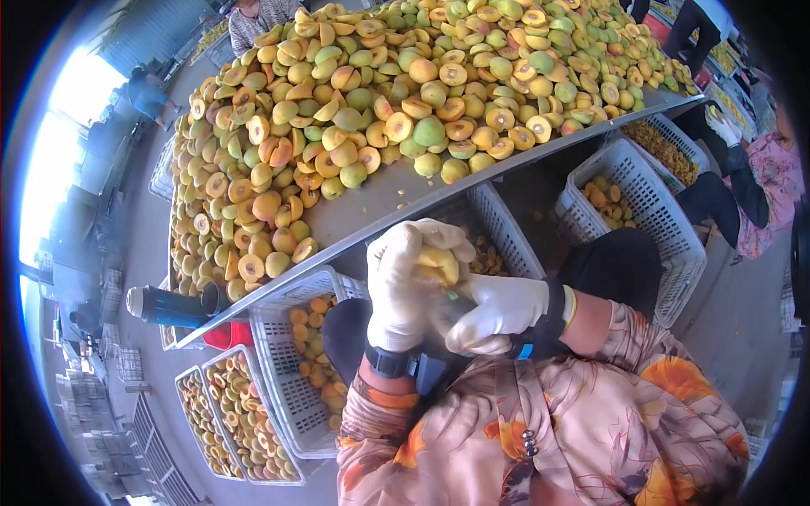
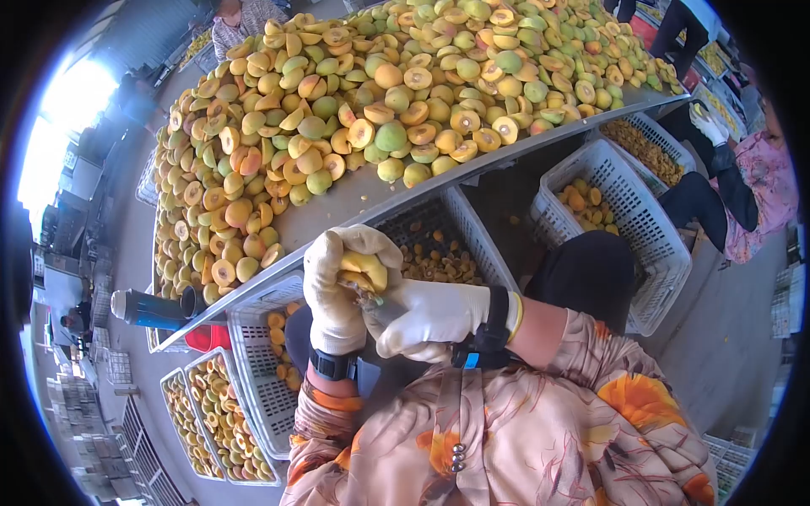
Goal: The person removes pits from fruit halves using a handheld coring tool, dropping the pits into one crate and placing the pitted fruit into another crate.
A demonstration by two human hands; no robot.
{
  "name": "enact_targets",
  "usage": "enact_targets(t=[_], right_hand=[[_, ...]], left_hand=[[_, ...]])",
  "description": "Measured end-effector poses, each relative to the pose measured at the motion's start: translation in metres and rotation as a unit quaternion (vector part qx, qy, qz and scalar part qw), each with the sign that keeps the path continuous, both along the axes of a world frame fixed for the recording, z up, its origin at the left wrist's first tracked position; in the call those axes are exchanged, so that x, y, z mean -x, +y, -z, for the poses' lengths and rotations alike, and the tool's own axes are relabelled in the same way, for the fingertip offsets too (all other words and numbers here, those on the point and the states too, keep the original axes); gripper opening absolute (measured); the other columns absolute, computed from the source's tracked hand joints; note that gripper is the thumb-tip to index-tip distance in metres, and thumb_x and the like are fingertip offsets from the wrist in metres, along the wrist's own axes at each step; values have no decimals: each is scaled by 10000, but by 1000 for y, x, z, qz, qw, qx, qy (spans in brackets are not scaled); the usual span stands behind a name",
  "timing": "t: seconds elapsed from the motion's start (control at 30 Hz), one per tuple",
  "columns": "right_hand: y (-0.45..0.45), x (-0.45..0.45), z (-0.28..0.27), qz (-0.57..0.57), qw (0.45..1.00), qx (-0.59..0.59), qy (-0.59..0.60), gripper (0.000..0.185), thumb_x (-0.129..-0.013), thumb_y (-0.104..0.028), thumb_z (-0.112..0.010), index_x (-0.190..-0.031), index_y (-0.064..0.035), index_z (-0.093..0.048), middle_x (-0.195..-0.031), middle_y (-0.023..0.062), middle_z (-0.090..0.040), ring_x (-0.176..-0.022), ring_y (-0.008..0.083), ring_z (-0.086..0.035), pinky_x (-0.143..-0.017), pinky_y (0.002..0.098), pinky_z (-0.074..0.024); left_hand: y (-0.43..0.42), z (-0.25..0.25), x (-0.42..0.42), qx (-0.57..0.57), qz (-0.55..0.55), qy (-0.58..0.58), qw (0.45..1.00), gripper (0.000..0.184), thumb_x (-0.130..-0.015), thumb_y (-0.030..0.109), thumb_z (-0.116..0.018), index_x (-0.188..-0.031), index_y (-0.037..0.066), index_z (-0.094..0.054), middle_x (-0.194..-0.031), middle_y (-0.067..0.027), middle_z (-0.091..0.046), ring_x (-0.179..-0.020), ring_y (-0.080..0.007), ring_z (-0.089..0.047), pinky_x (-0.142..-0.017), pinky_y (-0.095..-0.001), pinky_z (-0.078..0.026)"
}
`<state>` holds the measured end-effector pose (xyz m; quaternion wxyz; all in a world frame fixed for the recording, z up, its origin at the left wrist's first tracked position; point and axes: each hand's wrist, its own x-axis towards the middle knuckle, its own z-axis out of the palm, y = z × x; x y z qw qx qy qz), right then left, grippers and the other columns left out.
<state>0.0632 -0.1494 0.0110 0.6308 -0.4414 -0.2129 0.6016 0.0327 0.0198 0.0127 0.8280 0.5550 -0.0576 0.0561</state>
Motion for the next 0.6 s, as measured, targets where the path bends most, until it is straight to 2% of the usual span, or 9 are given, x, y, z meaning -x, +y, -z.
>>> enact_targets(t=[0.13, 0.23, 0.3, 0.37, 0.4, 0.43, 0.5, 0.57, 0.6], right_hand=[[0, -7, 1, 9, 990, -2, -140, 144, -862, -124, -694, -899, -28, -594, -650, 1, -538, -480, 89, -484, -439, 253, -366], [-13, -13, -4, -60, 973, 75, -210, 191, -843, -184, -731, -892, -41, -615, -715, 3, -599, -603, 85, -550, -564, 270, -447], [-22, -14, 31, -31, 941, 119, -315, 258, -841, -229, -710, -933, -3, -624, -776, 88, -672, -694, 216, -650, -655, 354, -506], [-38, -21, 93, -47, 802, 220, -553, 330, -840, -262, -673, -983, 32, -627, -864, 225, -703, -838, 397, -690, -751, 455, -519], [-42, -23, 96, -43, 804, 249, -539, 347, -841, -269, -661, -995, 40, -621, -894, 270, -689, -886, 445, -675, -776, 487, -512], [-43, -26, 94, -41, 803, 280, -524, 365, -842, -275, -649, -1008, 48, -614, -924, 316, -676, -934, 493, -661, -802, 519, -505], [-37, -27, 91, 67, 828, 261, -491, 403, -843, -283, -671, -1016, 71, -580, -928, 315, -677, -955, 467, -676, -797, 523, -506], [-26, -28, 90, 83, 812, 295, -497, 375, -855, -269, -639, -1028, 62, -596, -948, 301, -690, -965, 451, -681, -819, 515, -520], [-30, -32, 106, -3, 779, 317, -541, 359, -859, -261, -617, -1036, 51, -604, -957, 292, -697, -962, 443, -684, -838, 512, -526]], left_hand=[[-1, 0, 5, 3, -37, 12, 999, 702, -1024, 607, -485, -1131, -61, -671, -985, -176, -728, -795, -225, -694, -738, -330, -568], [16, 8, 13, -41, -206, 22, 978, 697, -1049, 588, -442, -1159, -67, -654, -977, -188, -722, -789, -237, -702, -728, -333, -573], [55, 4, 42, -110, -278, 29, 954, 530, -1067, 446, -516, -1127, -50, -693, -979, -116, -725, -847, -167, -679, -752, -294, -561], [96, -1, 74, -191, -307, 98, 927, 369, -1054, 297, -565, -1066, -43, -708, -953, -89, -719, -849, -137, -667, -761, -283, -550], [127, 11, 85, -328, -318, 169, 873, 299, -1025, 245, -600, -1055, -28, -718, -944, -107, -726, -844, -163, -673, -776, -295, -533], [147, 18, 92, -531, -325, 175, 763, 271, -994, 206, -617, -1045, -45, -704, -934, -137, -707, -891, -229, -686, -777, -338, -519], [173, 30, 97, -687, -345, 147, 622, 253, -967, 186, -620, -1051, -39, -703, -970, -185, -711, -936, -318, -684, -823, -395, -522], [203, 44, 78, -685, -340, 143, 628, 272, -951, 201, -632, -1056, -40, -703, -1013, -224, -707, -942, -383, -674, -844, -427, -524], [208, 45, 61, -661, -346, 133, 652, 281, -937, 213, -652, -1056, -36, -706, -1017, -221, -708, -947, -378, -676, -852, -429, -524]])
